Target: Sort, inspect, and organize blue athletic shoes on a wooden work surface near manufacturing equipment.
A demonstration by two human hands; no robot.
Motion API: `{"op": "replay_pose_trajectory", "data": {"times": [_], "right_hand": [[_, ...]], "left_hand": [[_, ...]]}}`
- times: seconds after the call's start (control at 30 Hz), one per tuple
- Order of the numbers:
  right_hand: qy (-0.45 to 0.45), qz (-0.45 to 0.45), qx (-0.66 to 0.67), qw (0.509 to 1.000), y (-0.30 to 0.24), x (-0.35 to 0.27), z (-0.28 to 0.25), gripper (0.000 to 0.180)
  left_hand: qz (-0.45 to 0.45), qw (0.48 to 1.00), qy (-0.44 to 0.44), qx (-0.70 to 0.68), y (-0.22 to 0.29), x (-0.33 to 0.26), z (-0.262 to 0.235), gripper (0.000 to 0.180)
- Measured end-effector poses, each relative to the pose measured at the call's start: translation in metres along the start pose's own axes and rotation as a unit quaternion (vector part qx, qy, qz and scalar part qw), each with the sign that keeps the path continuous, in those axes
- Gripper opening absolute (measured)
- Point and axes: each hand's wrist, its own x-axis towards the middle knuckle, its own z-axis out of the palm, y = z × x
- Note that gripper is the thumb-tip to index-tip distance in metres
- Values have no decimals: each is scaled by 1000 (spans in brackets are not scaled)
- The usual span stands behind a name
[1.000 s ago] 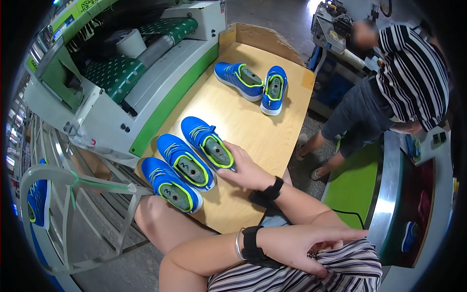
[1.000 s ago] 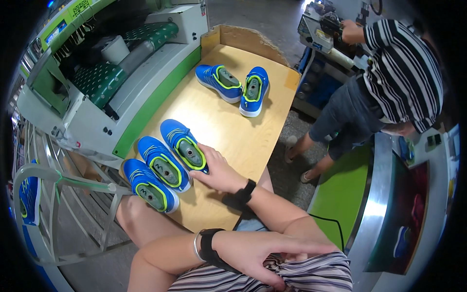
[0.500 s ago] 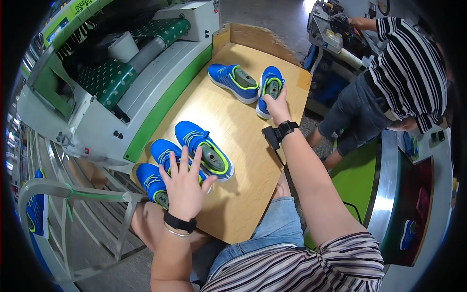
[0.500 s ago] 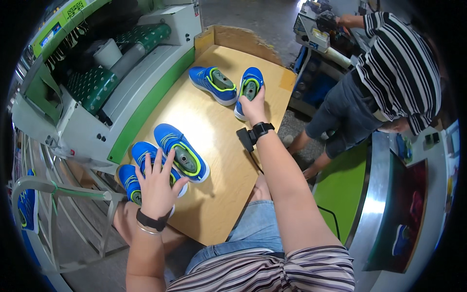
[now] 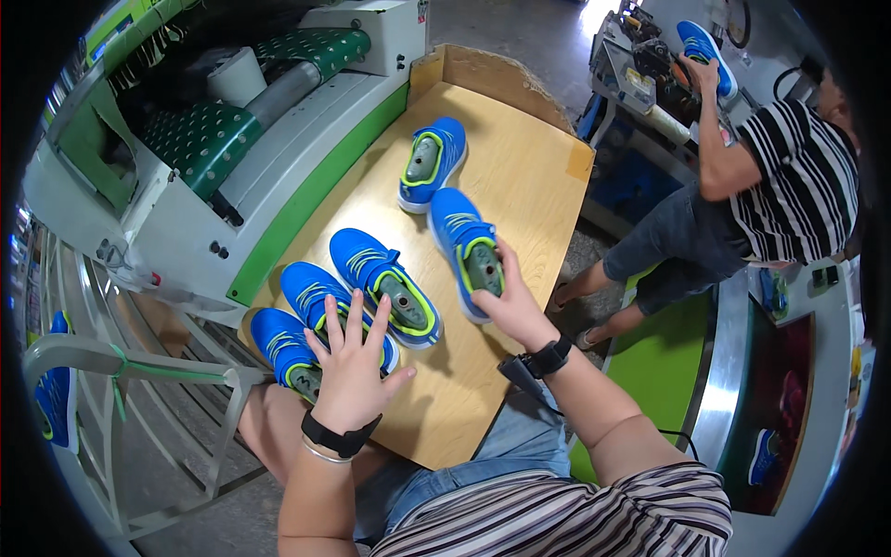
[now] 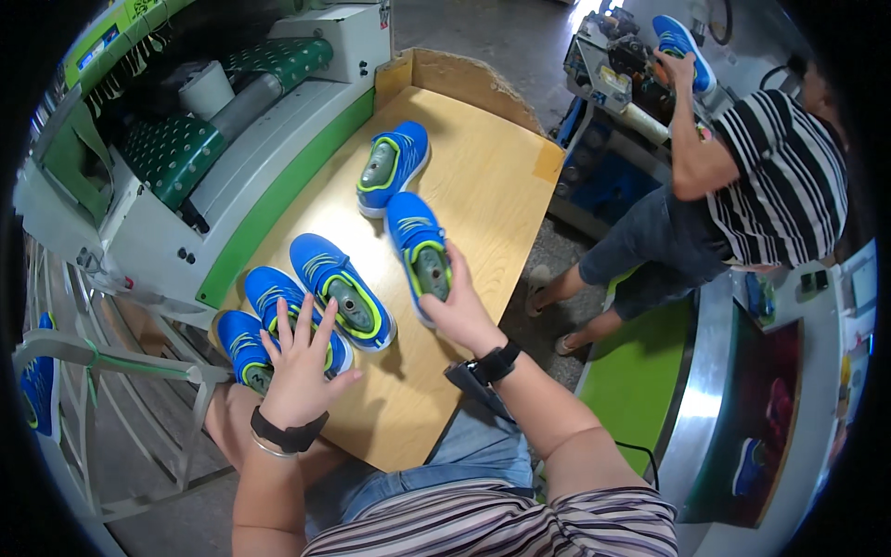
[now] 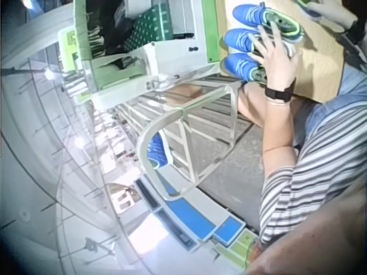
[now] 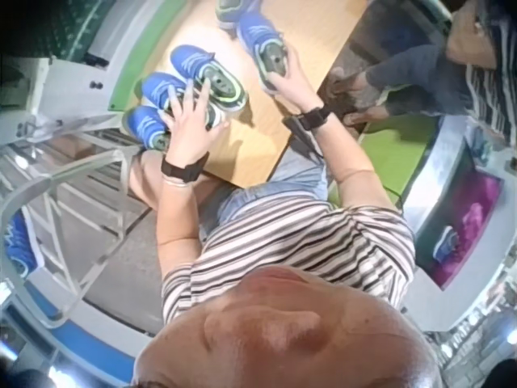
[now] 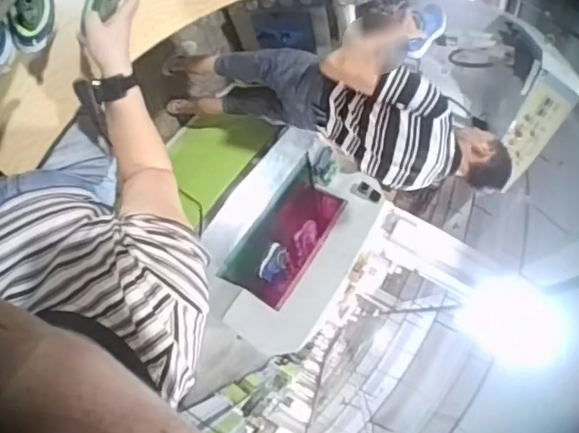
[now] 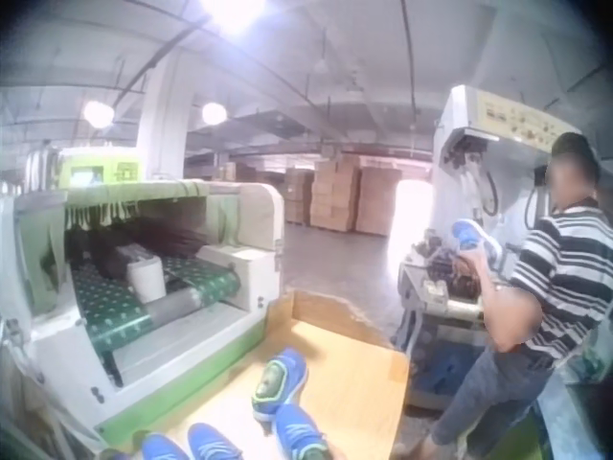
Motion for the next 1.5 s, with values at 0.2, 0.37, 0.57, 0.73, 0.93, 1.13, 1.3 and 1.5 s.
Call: {"op": "replay_pose_trajectory", "data": {"times": [0.2, 0.37, 0.57, 0.73, 0.93, 1.13, 1.3, 1.5], "right_hand": [[-53, -57, -57, 995, -23, -1, 31, 84], [4, -52, 46, 998, -1, -6, 39, 78], [7, -65, 31, 997, -4, -6, 39, 76], [3, -64, 32, 997, -3, -6, 37, 76], [-27, -61, 43, 997, -3, -4, 32, 74], [-32, -15, -106, 994, -4, 72, -41, 76], [286, -23, -292, 913, 28, 212, -112, 100], [240, -11, -253, 937, 87, 238, -130, 81]], "left_hand": [[3, 999, 15, 46, 6, -21, 10, 91], [0, 999, 30, 41, 6, -20, 16, 91], [2, 998, 41, 45, 4, -22, 18, 90], [2, 998, 42, 41, 5, -22, 17, 90], [20, 996, 65, 58, 4, -21, 20, 88], [4, 998, 40, 40, 3, -21, 18, 90], [-7, 999, 28, 25, 5, -21, 14, 90], [11, 998, 48, 26, 2, -21, 15, 90]]}}
